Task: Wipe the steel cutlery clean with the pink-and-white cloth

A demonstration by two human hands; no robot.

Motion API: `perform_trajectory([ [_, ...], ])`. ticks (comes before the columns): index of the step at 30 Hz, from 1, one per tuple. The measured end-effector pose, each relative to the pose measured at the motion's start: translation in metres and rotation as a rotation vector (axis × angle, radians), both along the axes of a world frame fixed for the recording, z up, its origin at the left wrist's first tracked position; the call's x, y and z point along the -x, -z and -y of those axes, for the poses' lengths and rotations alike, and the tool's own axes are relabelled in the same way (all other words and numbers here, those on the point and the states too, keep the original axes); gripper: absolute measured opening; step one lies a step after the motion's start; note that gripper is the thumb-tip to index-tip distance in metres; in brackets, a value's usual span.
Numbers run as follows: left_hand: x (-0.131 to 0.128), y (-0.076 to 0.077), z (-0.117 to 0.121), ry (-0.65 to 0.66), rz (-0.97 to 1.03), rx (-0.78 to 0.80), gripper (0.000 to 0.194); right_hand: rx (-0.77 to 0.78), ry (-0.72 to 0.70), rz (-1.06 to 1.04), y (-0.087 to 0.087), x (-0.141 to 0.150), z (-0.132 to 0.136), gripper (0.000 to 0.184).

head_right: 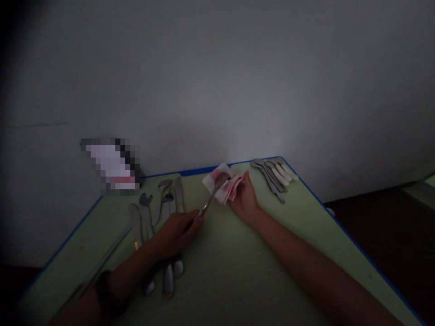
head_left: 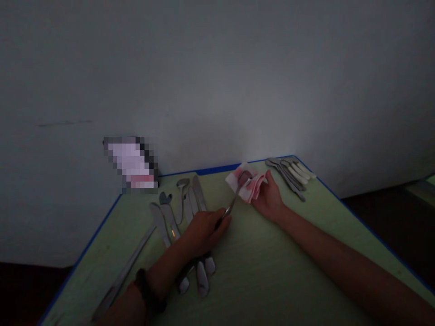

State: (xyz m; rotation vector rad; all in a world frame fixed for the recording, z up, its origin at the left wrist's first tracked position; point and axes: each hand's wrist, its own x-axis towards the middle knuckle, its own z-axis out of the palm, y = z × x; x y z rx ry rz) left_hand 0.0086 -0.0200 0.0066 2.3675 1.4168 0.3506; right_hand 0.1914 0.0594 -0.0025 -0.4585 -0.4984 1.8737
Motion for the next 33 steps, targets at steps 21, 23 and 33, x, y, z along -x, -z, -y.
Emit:
perform_trajectory([
  [21, 0.002, -0.001, 0.000, -0.124, 0.344, 0.179, 0.036, -0.623, 0.416, 0.860, 0.011, 0.009, 0.016, 0.054],
  [23, 0.003, 0.000, 0.000, -0.128, 0.402, 0.182, 0.037, -0.728, 0.378, 0.979, 0.011, 0.009, 0.018, 0.060],
  [33, 0.003, -0.005, 0.006, -0.055, 0.233, 0.071, 0.029, -0.563, 0.368, 0.898, 0.012, 0.006, 0.014, 0.040],
])
